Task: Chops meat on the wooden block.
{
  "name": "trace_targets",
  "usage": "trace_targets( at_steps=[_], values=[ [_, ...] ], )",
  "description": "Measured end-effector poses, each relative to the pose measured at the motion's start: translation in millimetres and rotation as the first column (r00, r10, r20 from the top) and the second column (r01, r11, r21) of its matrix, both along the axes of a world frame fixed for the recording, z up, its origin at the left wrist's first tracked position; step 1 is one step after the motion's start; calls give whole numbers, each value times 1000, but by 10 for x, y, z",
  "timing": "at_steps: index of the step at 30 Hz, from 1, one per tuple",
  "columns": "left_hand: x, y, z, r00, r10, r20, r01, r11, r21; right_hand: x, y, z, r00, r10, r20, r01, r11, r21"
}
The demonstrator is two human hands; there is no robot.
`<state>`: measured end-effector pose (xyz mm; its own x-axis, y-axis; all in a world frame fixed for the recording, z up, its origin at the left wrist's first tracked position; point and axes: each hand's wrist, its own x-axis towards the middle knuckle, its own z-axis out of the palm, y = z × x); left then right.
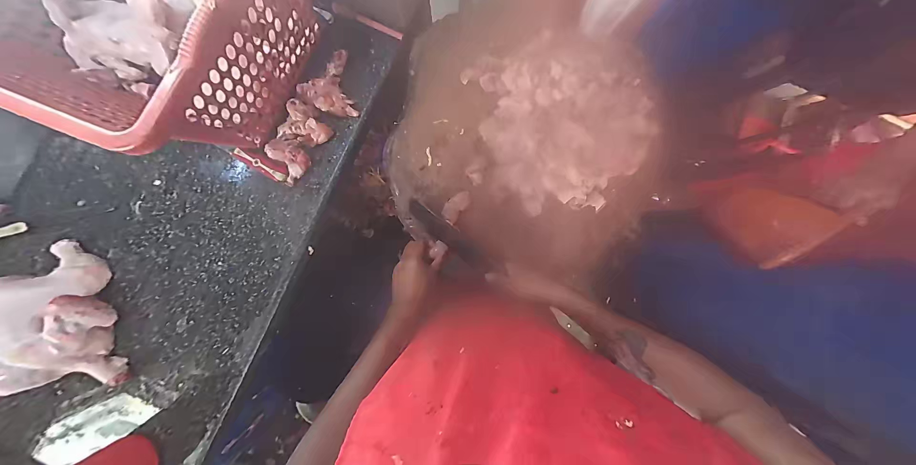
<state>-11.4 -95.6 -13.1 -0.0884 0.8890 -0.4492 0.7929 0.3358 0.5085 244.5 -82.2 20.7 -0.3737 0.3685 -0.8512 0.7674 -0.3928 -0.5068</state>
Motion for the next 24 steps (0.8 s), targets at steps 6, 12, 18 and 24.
trace_targets(
  at_steps=[6,12,18,24],
  values=[
    [220,435,236,987,-16,159,24,998,-50,639,427,190,937,-318,141,263,913,313],
    [313,797,454,915,-25,403,19,1000,18,697,394,802,850,-516,-109,459,623,633],
    [-89,609,139,914,131,385,-139,990,-6,408,273,1230,807,-395,-439,590,504,631],
    [-437,517,105,875,243,419,-285,958,38,339,356,380,975,-213,71,161,885,436]
  ],
)
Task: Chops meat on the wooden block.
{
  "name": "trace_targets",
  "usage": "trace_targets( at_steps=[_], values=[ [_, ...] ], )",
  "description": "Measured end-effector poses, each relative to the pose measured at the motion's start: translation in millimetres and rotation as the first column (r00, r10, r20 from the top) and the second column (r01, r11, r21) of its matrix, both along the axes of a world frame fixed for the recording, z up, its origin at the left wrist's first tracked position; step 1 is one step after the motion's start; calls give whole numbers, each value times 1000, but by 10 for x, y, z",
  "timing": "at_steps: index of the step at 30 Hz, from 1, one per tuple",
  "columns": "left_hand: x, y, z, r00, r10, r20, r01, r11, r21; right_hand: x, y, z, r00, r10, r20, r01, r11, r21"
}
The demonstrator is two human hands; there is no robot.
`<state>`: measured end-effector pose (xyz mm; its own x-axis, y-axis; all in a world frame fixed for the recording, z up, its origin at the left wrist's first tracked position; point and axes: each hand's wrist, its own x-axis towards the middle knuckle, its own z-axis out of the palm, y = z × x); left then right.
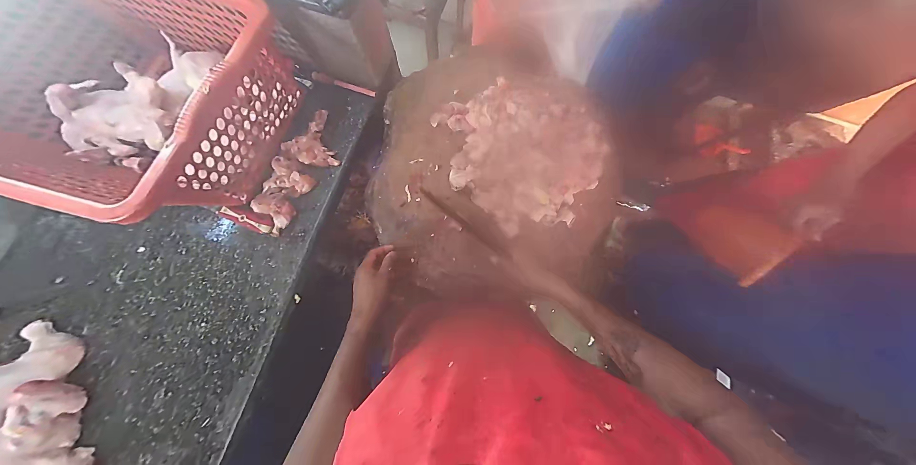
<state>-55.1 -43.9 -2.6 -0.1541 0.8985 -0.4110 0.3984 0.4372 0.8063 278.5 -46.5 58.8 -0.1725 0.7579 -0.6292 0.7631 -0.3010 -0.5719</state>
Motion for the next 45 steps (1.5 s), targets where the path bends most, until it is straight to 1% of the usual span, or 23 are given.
trace_targets(
  at_steps=[1,3,5,9,12,14,16,18,20,22,23,24,27,30,32,34,36,38,40,42,43,44,45],
  values=[
    [-45,3,20,1000,8,-4,-8,1000,3,29,-4,-87,994,35,107,-31,999,-45],
    [-156,2,65,999,50,3,-50,999,9,56,-63,-78,968,17,252,-27,999,37],
    [-303,-75,53,996,91,-4,-91,996,-2,83,-189,-51,967,-43,252,4,988,154],
    [-441,-109,-90,987,160,18,-161,987,27,50,-287,214,984,-165,-61,170,981,97],
    [-369,-58,-39,991,129,45,-130,991,24,30,-403,257,961,-236,-146,243,969,33],
    [-261,-11,57,994,84,75,-86,996,18,79,-554,168,925,-296,-238,305,952,-1],
    [-58,69,164,984,17,175,-22,999,29,142,-663,152,855,-365,-370,360,929,-85],
    [212,148,311,930,-103,352,87,994,59,184,-703,216,837,-394,-380,386,917,-101],
    [528,208,510,814,-287,504,268,957,112,192,-733,253,870,-374,-322,374,925,-64],
    [837,241,659,684,-442,580,431,887,168,210,-750,272,900,-343,-270,329,939,-98],
    [970,248,682,643,-458,613,458,872,171,222,-763,275,912,-322,-254,308,947,-97],
    [1072,251,672,632,-438,640,446,880,162,240,-776,275,923,-299,-244,287,954,-81],
    [1094,267,542,730,-339,594,333,935,125,359,-918,224,931,-272,-242,282,959,7],
    [788,338,391,841,-94,532,105,994,10,587,-1172,63,941,-248,-230,286,947,146],
    [535,419,350,834,104,542,-92,995,-50,741,-1316,-27,967,-192,-167,223,956,189],
    [347,525,509,783,197,590,-238,971,-8,850,-1408,-126,990,-123,-62,132,976,173],
    [262,634,849,716,139,684,-300,946,122,903,-1479,-297,997,-60,52,51,984,171],
    [286,689,1327,647,-68,759,-317,882,349,895,-1457,-355,987,19,157,-25,999,38],
    [449,707,1824,666,-294,686,-345,693,633,835,-1415,-370,975,59,215,-40,995,-92],
    [704,736,2094,791,-357,498,-302,480,824,831,-1414,-399,969,77,237,-41,988,-152],
    [846,758,2072,873,-322,367,-203,445,872,854,-1423,-408,968,91,233,-58,988,-141],
    [984,808,1944,935,-295,198,-28,494,869,871,-1439,-367,969,107,221,-91,992,-83],
    [1136,908,1779,943,-332,6,205,595,777,861,-1447,-205,973,125,196,-133,991,27]
  ],
)
